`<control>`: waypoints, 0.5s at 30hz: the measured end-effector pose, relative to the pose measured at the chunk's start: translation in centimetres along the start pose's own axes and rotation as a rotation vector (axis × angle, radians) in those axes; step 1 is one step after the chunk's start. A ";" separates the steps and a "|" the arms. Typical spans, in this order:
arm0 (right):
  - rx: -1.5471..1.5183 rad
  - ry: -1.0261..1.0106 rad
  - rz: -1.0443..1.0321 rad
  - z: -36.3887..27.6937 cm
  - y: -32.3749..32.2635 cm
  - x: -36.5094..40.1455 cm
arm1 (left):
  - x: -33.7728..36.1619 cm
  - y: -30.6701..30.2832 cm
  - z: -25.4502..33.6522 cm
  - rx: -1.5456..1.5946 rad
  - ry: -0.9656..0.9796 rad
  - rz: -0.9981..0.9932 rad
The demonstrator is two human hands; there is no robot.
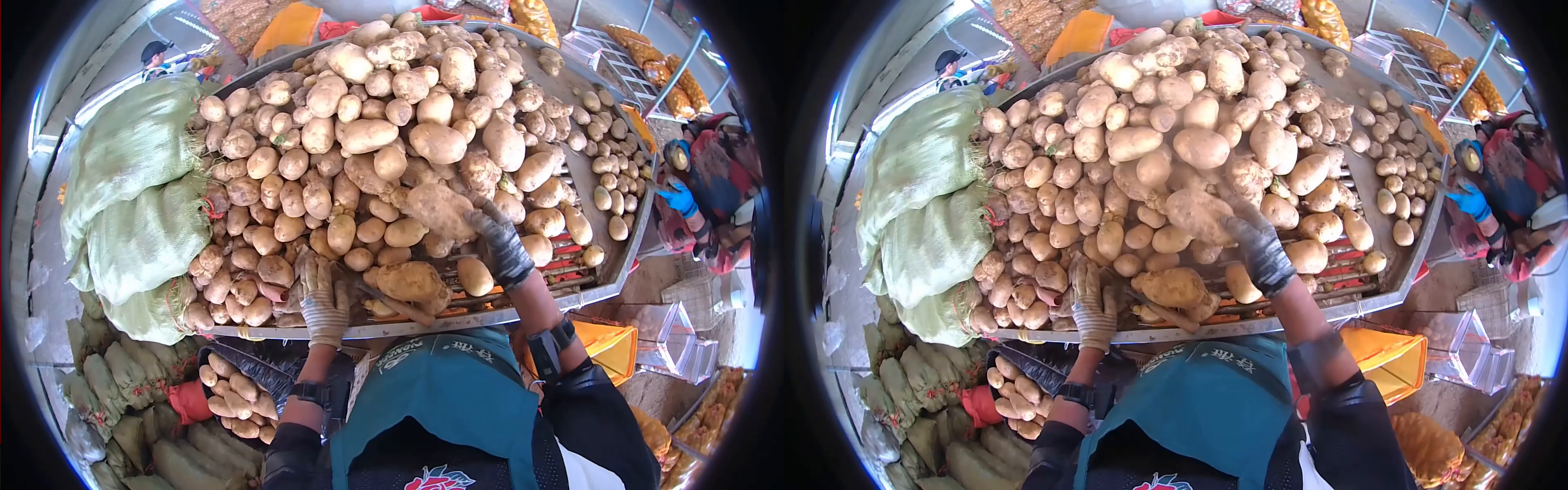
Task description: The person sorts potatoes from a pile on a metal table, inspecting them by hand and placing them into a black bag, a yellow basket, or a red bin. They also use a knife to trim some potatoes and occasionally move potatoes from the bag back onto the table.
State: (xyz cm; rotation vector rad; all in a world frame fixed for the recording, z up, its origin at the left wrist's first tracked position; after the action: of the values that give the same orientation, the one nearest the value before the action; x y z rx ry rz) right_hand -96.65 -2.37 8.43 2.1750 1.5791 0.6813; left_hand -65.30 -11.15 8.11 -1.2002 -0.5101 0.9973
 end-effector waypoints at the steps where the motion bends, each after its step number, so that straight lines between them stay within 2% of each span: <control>1: -0.064 0.050 -0.098 0.8 0.7 0.7 | 0.0 0.0 0.0 -0.004 0.000 -0.003; 3: -0.321 0.095 -0.211 1.1 3.6 3.2 | 0.1 -0.1 -0.2 -0.008 0.006 -0.010; 5: -0.339 0.082 -0.151 2.2 5.0 4.6 | 0.3 -0.4 0.0 0.050 0.042 0.029; 7: -0.403 0.163 -0.223 2.8 7.5 6.2 | 0.4 -0.1 -0.4 0.044 0.052 0.023; 8: -0.416 0.161 -0.315 2.9 9.2 6.6 | 0.5 -0.2 -0.5 0.083 0.086 0.050; 9: -0.420 0.162 -0.308 3.6 9.3 6.8 | 0.6 -0.5 -0.5 0.121 0.120 0.074; 11: -0.460 0.215 -0.499 5.3 11.1 7.6 | 0.6 -1.0 -0.7 0.196 0.159 0.097; 12: -0.475 0.246 -0.354 5.2 12.3 8.6 | 0.8 -1.5 -1.0 0.519 0.138 0.133; 13: -0.474 0.253 -0.353 5.6 13.2 8.9 | 1.0 -2.0 -1.3 0.842 0.115 0.171; 15: -0.453 0.310 -0.363 7.1 15.0 9.6 | 2.1 -6.0 1.9 0.894 0.111 0.191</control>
State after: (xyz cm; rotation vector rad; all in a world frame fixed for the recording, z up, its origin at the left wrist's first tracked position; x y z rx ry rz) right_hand -78.44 2.07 12.59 1.4643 1.7006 1.1598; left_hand -63.58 -8.56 13.99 -0.4914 0.1579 1.1327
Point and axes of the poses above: each hand's wrist, its own x-axis away from the middle knuckle, its own y-axis out of the palm, z = x × y, the point moved 8 cm from there along -x, towards the middle knuckle, and after that the axes turned 6 degrees about -z, right-handed, at the moved point
